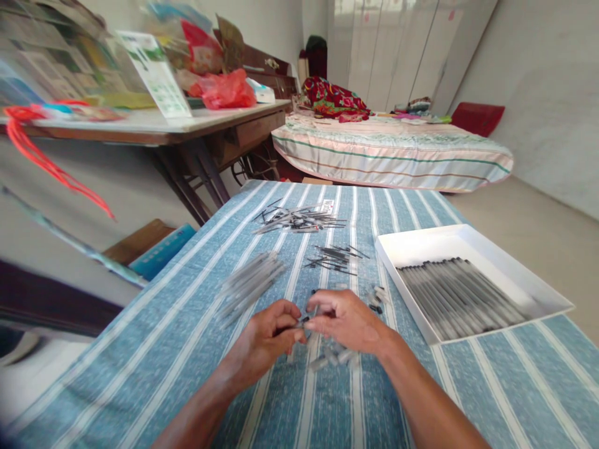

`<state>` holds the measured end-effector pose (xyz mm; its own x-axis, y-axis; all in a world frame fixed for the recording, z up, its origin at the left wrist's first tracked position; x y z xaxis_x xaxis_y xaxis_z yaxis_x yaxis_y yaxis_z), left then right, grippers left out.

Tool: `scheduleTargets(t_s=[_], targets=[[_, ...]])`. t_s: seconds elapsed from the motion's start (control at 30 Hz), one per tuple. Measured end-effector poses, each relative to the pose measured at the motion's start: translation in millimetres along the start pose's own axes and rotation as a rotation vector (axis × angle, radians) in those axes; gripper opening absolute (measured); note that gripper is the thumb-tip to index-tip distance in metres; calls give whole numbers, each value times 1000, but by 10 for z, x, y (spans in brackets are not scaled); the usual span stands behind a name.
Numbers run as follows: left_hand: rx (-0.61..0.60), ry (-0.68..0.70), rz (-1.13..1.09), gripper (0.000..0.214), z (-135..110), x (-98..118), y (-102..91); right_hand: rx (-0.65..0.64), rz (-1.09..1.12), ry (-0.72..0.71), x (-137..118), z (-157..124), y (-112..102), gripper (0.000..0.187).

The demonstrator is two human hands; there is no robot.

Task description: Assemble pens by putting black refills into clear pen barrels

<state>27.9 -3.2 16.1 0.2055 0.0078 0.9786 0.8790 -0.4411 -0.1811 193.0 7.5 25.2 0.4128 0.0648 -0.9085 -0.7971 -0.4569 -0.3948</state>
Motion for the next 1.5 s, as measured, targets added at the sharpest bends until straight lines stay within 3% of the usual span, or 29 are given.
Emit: scheduleTargets(t_s=[0.17,0.33,0.47,0.63,0.77,0.9,1.03,1.1,1.2,1.5], targets=[[5,0,14,10,-4,-11,-2,54,-99,52,0,5,33,37],[28,3,14,14,-4,-13,-1,41,-39,21,-1,4,45,17],[40,62,145,11,-8,-2,-4,49,-72,38,-9,10,71,32],[65,112,262,13,-13,-6,9,61,-44,13,-33,18,68,19],[88,136,334,12,-8,-41,35,101,-79,23,-28,32,83,26],[99,142,321,34,3,-18,-15,148,-89,5,-19,53,70,29],[0,183,384,20,9,78,-138,214,-78,-16,-21,56,32,29],[-59,194,424,25,13,96,-180,226,-62,-14,-23,56,26,29],[-57,180,444,24,29,62,-192,194,10,29,-7,68,36,29],[108,186,645,16,46,54,-61,142,159,280,161,171,99,28]])
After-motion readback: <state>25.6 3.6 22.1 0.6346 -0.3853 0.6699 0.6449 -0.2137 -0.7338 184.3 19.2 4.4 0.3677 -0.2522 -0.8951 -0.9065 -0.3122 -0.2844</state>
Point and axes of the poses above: each hand's wrist, its own z-axis towards the middle knuckle, its own y-axis out of the palm, x = y × z, the point moved 2 cm from there along z, towards the middle knuckle, and after that the axes turned 6 degrees about y, right-handed, at the moved point
